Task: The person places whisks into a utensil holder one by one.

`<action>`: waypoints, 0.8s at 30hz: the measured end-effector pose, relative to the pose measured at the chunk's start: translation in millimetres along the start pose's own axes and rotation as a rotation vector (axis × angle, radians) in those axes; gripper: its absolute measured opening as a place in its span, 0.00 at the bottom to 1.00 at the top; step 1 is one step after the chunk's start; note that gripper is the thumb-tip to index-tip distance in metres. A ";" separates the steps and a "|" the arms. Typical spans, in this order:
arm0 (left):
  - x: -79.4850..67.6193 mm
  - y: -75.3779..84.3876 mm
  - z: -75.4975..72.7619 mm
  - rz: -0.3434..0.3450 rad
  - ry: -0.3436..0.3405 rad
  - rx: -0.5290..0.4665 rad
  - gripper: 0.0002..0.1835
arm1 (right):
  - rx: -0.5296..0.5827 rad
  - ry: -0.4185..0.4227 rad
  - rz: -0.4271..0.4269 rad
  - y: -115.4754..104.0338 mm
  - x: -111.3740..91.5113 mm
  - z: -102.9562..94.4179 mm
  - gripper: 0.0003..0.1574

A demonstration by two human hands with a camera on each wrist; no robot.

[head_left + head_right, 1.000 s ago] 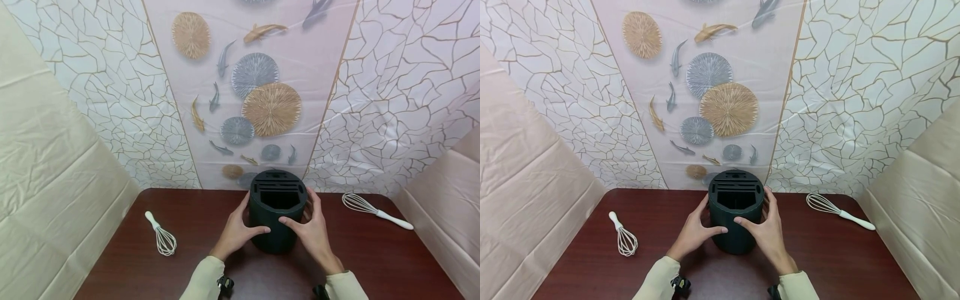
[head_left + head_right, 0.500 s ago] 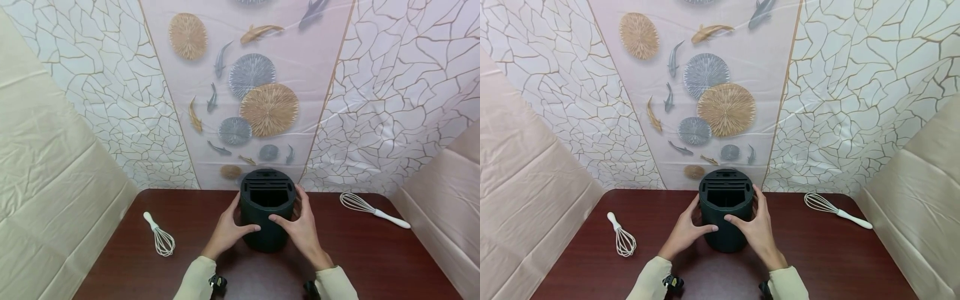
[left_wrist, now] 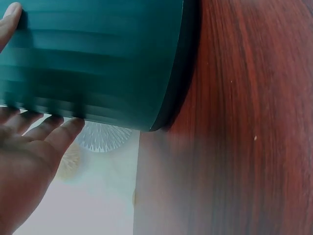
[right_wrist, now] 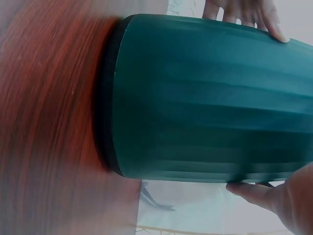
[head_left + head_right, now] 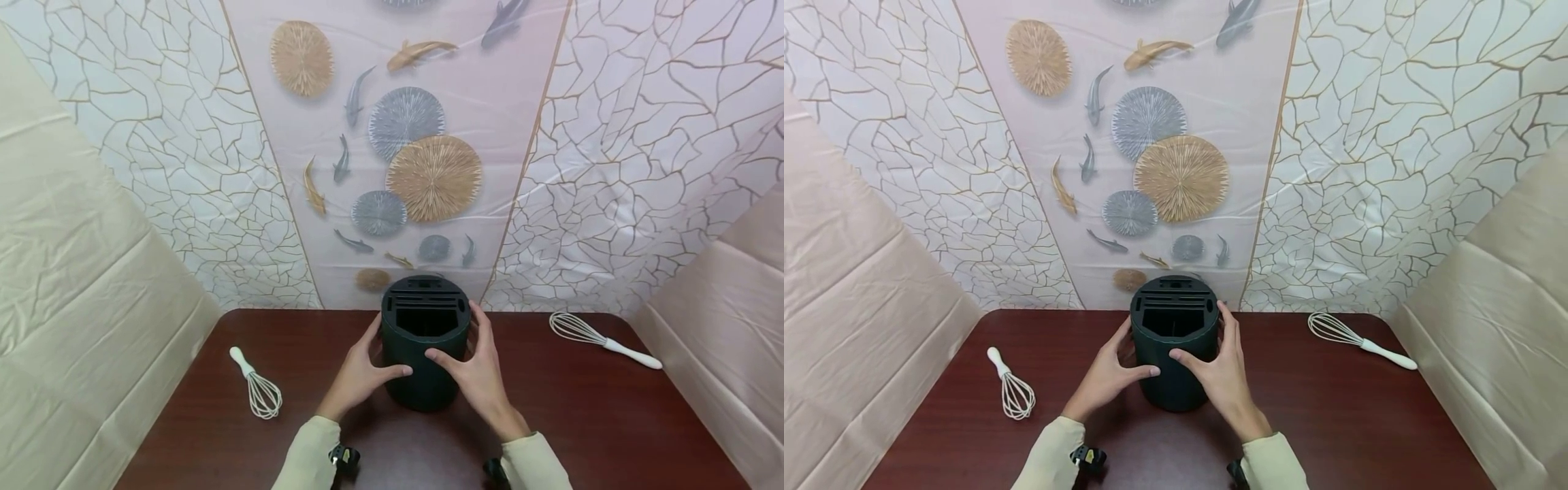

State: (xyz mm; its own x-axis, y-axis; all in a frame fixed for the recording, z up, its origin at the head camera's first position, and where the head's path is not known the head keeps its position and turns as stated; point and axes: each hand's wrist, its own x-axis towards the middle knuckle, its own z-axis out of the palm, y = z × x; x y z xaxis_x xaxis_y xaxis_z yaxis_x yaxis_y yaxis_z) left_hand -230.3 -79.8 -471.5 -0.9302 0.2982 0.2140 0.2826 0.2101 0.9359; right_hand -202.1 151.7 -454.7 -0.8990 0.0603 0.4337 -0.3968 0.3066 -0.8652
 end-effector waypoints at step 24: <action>9.9 -13.3 7.5 0.016 0.031 0.005 0.58 | -0.189 -0.223 -0.108 -7.2 32.2 -29.9 0.50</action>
State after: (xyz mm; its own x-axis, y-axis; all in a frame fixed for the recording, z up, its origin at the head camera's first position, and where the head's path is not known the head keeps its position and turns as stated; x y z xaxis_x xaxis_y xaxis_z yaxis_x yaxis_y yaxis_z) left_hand -241.5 -72.6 -483.9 -0.9324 0.2725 0.2373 0.2985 0.2107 0.9309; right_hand -222.7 179.8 -426.9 -0.8802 -0.1858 0.4367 -0.4697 0.4723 -0.7459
